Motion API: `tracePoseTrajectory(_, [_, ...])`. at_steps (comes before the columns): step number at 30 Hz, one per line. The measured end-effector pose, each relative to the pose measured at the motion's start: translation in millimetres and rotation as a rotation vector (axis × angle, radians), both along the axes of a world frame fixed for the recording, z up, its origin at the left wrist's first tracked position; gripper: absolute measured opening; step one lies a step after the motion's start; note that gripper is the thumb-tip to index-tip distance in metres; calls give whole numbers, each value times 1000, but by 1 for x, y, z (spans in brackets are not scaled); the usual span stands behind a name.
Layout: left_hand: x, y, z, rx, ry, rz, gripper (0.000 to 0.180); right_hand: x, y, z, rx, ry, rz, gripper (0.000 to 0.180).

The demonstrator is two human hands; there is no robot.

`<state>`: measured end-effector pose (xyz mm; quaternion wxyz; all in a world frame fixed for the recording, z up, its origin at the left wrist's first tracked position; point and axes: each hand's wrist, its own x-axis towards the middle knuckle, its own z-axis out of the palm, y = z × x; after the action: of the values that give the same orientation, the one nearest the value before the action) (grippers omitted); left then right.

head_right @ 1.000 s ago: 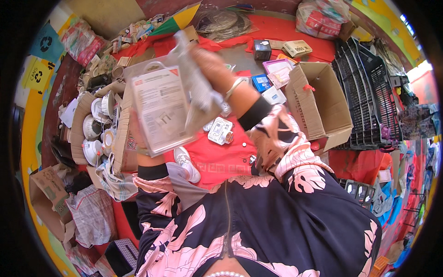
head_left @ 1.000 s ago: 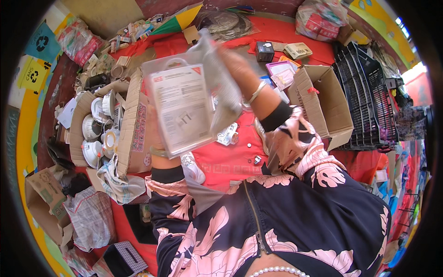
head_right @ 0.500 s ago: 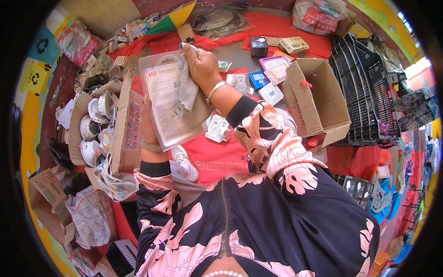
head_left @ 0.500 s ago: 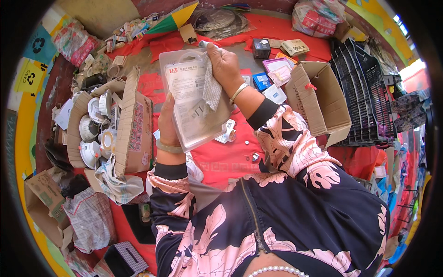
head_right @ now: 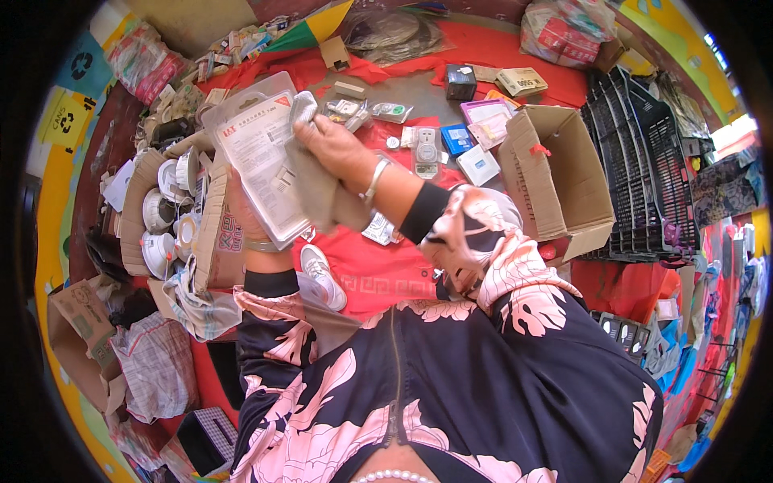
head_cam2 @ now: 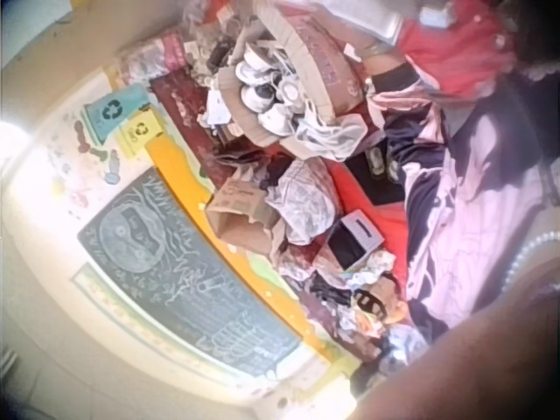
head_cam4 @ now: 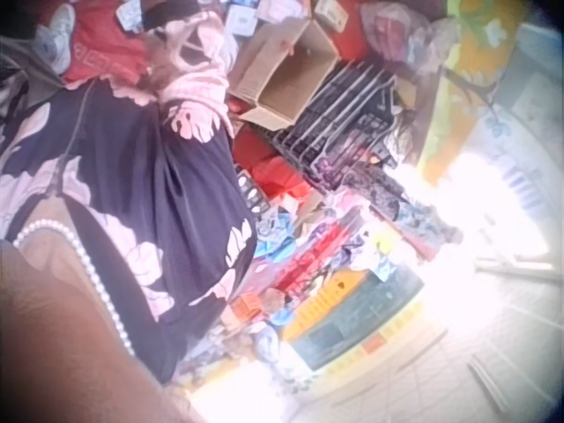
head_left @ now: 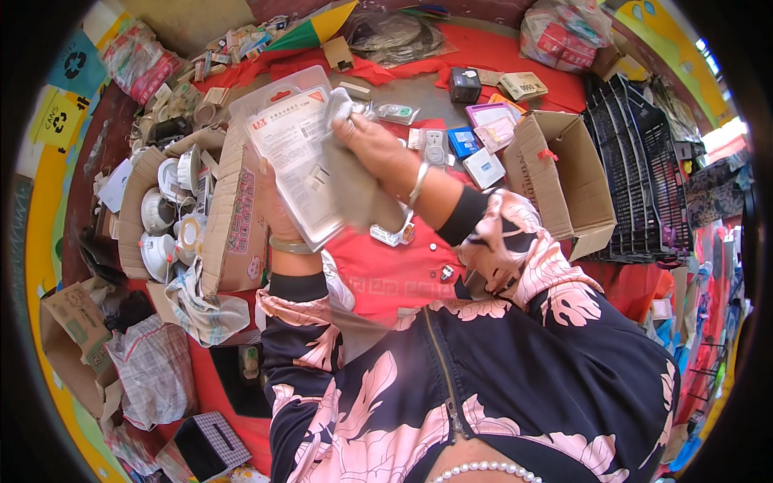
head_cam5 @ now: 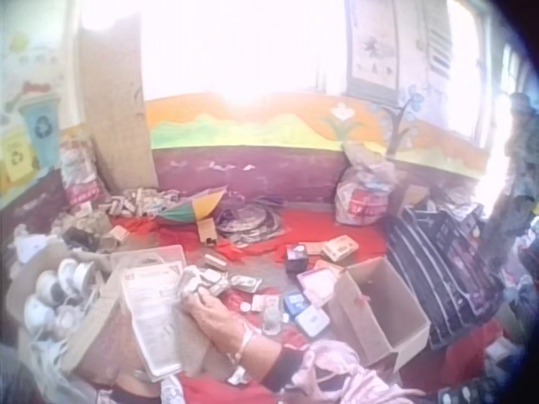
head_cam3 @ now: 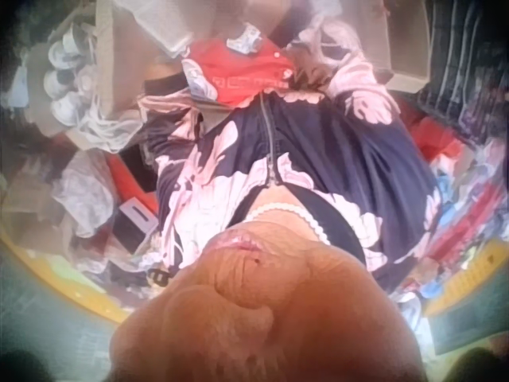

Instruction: The person picks up several packaged and unpackaged electronic items, such as timer sockets and power adapters, from a cluttered floor area and wipes them one at a time with a grey cloth.

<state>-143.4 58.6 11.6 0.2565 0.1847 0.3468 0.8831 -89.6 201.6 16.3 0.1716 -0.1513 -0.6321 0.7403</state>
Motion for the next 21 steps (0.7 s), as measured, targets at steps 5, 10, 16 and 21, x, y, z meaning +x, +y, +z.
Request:
tracePoseTrajectory(5, [19,11,2,13,-52,-11,68,-12,3,-33,393,127,-163,29])
tracePoseTrajectory(10, [27,16,12,78,-98,-60,69,-7,10,-19,1031,9,-340,26])
tracePoseTrajectory(16, [1,-9,9,155,-63,-32,73,-10,59,-12,1286,-56,-380,30])
tracePoseTrajectory(21, [-11,-17,22,129,21,120,78,-6,107,-5,-172,132,-80,44])
